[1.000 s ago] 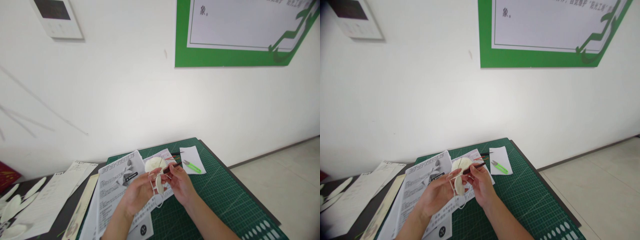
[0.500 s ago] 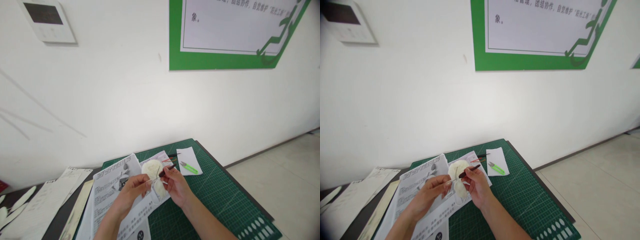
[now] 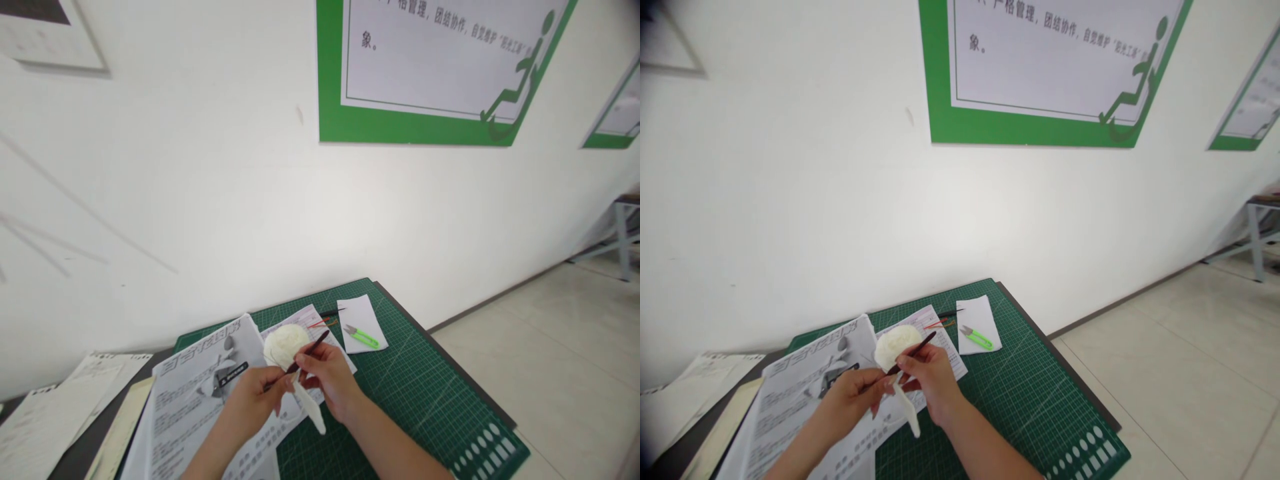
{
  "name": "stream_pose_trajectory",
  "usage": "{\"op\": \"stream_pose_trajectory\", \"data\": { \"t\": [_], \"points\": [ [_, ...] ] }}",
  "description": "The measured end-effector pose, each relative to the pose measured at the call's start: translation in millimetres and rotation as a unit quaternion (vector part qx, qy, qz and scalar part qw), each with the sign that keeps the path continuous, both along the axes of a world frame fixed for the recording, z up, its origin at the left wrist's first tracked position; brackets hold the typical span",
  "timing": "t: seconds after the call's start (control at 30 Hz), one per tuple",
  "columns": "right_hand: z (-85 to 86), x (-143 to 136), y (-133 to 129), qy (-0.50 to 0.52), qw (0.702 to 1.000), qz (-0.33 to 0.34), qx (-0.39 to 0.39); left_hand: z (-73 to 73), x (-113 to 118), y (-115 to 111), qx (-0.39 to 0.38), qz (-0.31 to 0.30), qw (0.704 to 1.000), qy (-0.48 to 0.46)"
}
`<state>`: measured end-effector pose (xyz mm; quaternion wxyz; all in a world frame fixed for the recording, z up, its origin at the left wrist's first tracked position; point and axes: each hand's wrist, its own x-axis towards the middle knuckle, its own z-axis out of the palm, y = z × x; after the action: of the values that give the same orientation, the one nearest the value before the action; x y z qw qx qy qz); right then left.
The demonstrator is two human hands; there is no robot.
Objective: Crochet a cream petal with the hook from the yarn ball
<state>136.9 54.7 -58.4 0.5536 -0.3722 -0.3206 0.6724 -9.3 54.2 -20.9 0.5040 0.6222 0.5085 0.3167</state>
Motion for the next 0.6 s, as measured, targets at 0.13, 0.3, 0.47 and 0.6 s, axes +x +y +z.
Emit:
{"op": "stream_pose_trajectory", "data": {
  "t": [0.13,0.3,0.47,0.6],
  "points": [
    [2.3,1,-1,-0.094,0.995,-0.001,0.044,-11.1,4,0,-0.033,0.022,0.998,-0.04],
    [4.4,33,12,-0.294,0.95,-0.034,0.097,-9.1,1,-6,0.009,0.089,0.988,-0.125],
    [-5.4,74,28,-0.547,0.827,-0.116,0.057,-0.8,-2,-8,0.017,0.117,0.968,-0.222],
    [-18.0,81,30,-0.668,0.739,-0.089,0.001,2.1,1,-9,-0.036,0.138,0.944,-0.299]
  ]
}}
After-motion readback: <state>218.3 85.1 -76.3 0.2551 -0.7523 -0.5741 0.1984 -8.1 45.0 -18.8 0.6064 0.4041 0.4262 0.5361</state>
